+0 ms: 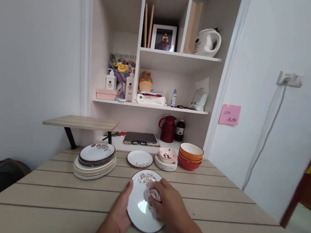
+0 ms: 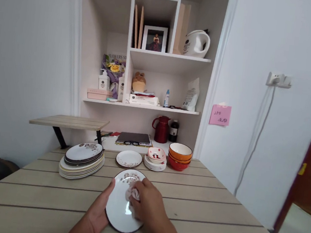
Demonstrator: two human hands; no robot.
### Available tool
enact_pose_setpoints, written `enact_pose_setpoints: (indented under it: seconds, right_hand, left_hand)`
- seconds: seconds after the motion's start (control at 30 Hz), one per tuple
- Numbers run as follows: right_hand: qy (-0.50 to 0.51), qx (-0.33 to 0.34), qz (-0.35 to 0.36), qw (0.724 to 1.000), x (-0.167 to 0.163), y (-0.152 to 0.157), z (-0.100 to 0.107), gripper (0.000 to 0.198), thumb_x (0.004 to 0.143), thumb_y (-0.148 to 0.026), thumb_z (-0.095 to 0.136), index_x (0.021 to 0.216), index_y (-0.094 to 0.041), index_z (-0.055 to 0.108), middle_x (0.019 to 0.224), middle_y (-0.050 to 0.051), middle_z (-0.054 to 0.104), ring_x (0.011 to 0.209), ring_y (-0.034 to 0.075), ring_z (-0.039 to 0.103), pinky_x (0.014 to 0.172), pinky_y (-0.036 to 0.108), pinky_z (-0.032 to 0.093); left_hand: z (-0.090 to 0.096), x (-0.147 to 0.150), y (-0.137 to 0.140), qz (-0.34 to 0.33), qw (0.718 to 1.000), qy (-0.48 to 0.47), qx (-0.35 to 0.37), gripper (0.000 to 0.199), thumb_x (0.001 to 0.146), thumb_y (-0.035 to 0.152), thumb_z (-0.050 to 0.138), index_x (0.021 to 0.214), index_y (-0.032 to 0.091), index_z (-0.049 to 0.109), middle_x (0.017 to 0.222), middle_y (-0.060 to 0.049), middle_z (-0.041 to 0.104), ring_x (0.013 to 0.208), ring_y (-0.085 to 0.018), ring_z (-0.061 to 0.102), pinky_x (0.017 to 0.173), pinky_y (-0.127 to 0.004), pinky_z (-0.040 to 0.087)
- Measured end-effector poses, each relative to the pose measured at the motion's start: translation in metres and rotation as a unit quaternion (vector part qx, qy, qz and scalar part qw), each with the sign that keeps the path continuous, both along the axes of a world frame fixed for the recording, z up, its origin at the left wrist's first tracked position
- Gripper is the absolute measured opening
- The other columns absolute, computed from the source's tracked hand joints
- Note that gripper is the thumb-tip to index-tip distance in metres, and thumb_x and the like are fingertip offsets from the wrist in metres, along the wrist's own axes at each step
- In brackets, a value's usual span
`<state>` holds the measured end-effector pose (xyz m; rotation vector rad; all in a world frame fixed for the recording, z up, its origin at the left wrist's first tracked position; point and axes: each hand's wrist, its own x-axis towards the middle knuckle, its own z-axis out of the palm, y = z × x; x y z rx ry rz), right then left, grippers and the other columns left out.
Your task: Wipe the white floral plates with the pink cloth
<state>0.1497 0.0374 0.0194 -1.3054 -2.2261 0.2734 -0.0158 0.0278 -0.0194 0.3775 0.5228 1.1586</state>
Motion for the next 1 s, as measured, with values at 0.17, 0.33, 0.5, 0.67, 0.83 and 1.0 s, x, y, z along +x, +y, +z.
enact_pose_setpoints:
  seconds: [0.17, 0.33, 0.5, 0.67, 0.83, 1.0]
  right_hand:
    - [0.049, 0.01, 0.055, 0.997, -0.028, -0.013, -0.005, 0.044, 0.071, -0.023, 0.064, 0.114, -0.031, 0.06, 0.113, 0.004, 0.057, 0.105, 0.022, 0.052, 0.089, 0.032, 0.037]
    - [0.151, -0.016, 0.13, 0.98, -0.021, -0.009, 0.004, 0.072, 0.071, -0.035, 0.068, 0.137, -0.031, 0.04, 0.134, 0.007, 0.043, 0.123, 0.025, 0.041, 0.103, 0.038, 0.031]
    - [0.404, 0.018, 0.003, 0.915, 0.015, 0.017, 0.005, 0.05, 0.086, -0.047, 0.048, 0.13, -0.024, 0.046, 0.132, 0.01, 0.049, 0.115, 0.024, 0.049, 0.101, 0.04, 0.035]
    - [0.596, -0.265, -0.016, 0.758, 0.015, 0.025, -0.005, 0.058, 0.078, -0.057, 0.055, 0.125, -0.023, 0.05, 0.117, 0.009, 0.063, 0.104, 0.025, 0.061, 0.092, 0.04, 0.045]
    - [0.601, -0.46, 0.105, 0.645, -0.014, 0.01, -0.016, 0.056, 0.077, -0.055, 0.059, 0.12, -0.02, 0.056, 0.109, 0.01, 0.07, 0.097, 0.028, 0.066, 0.085, 0.044, 0.049]
    - [0.642, -0.504, 0.141, 0.561, -0.023, 0.005, -0.025, 0.047, 0.079, -0.04, 0.06, 0.114, -0.009, 0.06, 0.104, 0.016, 0.071, 0.101, 0.026, 0.065, 0.095, 0.04, 0.044]
  left_hand:
    - [0.001, 0.001, -0.001, -0.005, 1.0, 0.004, 0.003, 0.063, 0.08, 0.048, 0.06, 0.13, 0.011, 0.051, 0.108, -0.017, 0.069, 0.1, -0.031, 0.065, 0.095, -0.045, 0.044]
    - [-0.001, 0.001, 0.0, -0.013, 0.999, -0.025, 0.018, 0.058, 0.081, 0.045, 0.06, 0.13, 0.014, 0.052, 0.11, -0.016, 0.069, 0.1, -0.03, 0.066, 0.096, -0.044, 0.045]
    - [-0.008, -0.005, 0.006, 0.007, 1.0, -0.029, 0.006, 0.063, 0.081, 0.045, 0.06, 0.134, 0.013, 0.047, 0.115, -0.018, 0.066, 0.105, -0.032, 0.063, 0.099, -0.049, 0.042]
    - [-0.017, -0.014, 0.013, 0.026, 0.999, -0.029, 0.008, 0.063, 0.082, 0.043, 0.059, 0.136, 0.014, 0.045, 0.117, -0.018, 0.065, 0.108, -0.033, 0.061, 0.101, -0.051, 0.039]
    - [-0.017, -0.018, 0.014, 0.053, 0.997, -0.026, 0.042, 0.059, 0.082, 0.041, 0.06, 0.134, 0.017, 0.048, 0.119, -0.017, 0.064, 0.108, -0.032, 0.061, 0.102, -0.05, 0.039]
    - [-0.012, -0.017, 0.011, 0.077, 0.997, -0.008, 0.028, 0.058, 0.081, 0.04, 0.062, 0.132, 0.017, 0.05, 0.116, -0.016, 0.066, 0.107, -0.032, 0.062, 0.1, -0.05, 0.041]
